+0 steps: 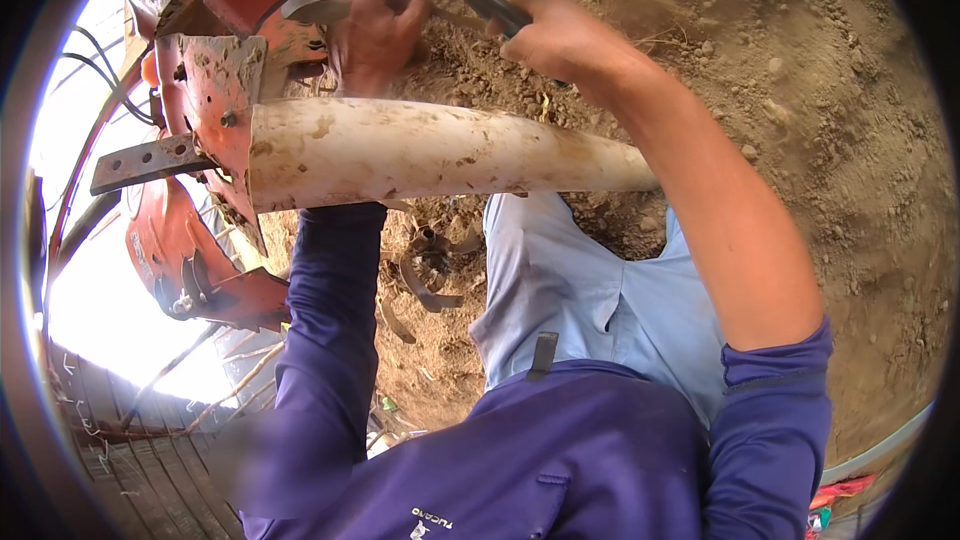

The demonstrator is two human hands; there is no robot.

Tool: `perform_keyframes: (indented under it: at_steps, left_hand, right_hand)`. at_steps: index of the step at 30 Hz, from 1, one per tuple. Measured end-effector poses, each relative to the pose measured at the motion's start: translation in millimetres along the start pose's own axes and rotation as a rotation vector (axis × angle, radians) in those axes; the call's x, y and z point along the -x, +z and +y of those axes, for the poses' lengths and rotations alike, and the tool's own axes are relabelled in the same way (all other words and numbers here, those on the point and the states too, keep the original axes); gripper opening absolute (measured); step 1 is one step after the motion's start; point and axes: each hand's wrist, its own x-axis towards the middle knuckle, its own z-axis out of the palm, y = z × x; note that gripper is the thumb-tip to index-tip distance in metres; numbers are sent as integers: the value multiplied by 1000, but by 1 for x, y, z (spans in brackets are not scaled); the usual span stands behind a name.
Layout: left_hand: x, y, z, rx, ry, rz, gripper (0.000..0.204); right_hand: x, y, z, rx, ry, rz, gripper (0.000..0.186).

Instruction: The person uses pliers to remove debris from a white pipe attached to an orange machine. They repeatedly pull out dirt and plant matter, then discard it on the ground.

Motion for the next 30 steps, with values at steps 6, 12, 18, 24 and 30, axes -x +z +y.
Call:
perform_keyframes:
  at_steps: [6, 12, 18, 24, 30]
  left_hand:
    - [5, -4, 6, -80, -30, -11, 37]
    - [7, -4, 5, -112, 69, 38, 41]
    - [9, 2, 4, -167, 23, 38, 50]
    - [3, 2, 0, -68, 76, 58, 53]
    - [6, -5, 10, -95, 33, 41, 55]
  right_hand:
    - [6, 11, -3, -140, 53, 18, 41]
    - [1, 9, -5, -497, 140, -55, 33]
    - [4, 10, 3, -281, 78, -87, 36]
    - [1, 7, 1, -289, 64, -112, 41]
    - [5, 7, -5, -468, 89, -115, 39]
